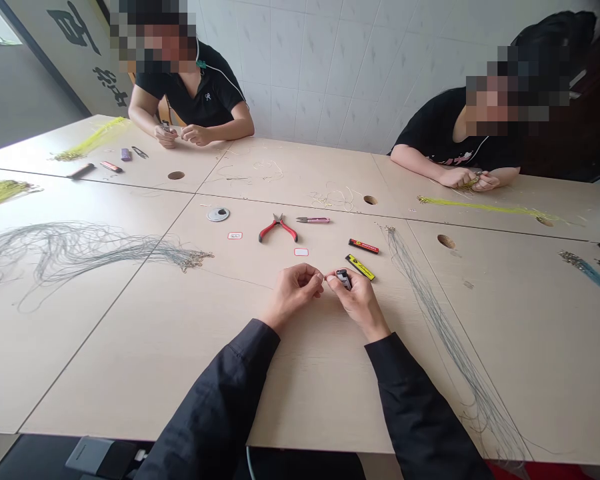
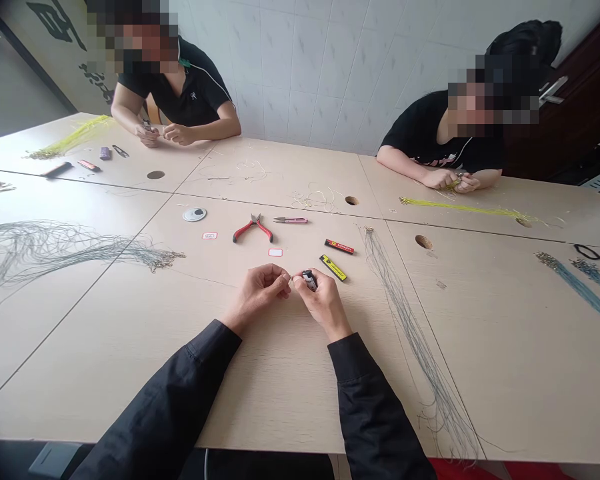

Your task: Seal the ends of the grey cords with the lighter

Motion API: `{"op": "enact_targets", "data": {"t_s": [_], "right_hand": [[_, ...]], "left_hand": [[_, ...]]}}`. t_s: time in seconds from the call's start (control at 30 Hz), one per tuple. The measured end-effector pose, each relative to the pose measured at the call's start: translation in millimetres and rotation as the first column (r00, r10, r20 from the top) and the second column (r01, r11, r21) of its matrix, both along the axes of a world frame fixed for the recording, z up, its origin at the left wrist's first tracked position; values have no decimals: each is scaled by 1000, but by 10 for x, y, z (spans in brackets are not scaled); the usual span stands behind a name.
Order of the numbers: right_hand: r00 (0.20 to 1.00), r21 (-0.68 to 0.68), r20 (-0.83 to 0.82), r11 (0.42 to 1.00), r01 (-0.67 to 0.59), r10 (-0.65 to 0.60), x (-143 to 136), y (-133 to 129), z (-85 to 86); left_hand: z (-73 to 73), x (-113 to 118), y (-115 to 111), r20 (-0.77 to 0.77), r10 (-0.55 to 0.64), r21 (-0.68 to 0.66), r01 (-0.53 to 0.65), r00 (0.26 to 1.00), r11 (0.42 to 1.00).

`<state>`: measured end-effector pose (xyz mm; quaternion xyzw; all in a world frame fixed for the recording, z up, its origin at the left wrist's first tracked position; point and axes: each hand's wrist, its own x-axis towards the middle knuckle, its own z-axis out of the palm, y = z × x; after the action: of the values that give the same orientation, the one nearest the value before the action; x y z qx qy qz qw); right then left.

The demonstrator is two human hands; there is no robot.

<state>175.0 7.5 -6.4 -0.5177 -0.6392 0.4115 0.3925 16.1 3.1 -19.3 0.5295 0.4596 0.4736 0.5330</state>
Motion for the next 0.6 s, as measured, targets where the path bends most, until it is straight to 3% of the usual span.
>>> {"op": "enact_targets", "data": {"t_s": [0.27,0.4,0.5,0.6], "right_hand": [[1000,9,-14,1000,-17,17,-11,-15,-20],[962,-22,-215,986,168,-169,65,5,45],[807,-37,-458,915,403,-374,258,-14,339],[664,37,-571,793,608,-482,635,-143,872]], "left_hand": [[19,3,-13,-6,-26,14,26,1000,1000],[77,-16,-42,-161,-25,112,43,987,993],[103,-32,-43,-261,22,215,35,965,976],[97,-43,-21,-290,44,276,39,956,960]]}}
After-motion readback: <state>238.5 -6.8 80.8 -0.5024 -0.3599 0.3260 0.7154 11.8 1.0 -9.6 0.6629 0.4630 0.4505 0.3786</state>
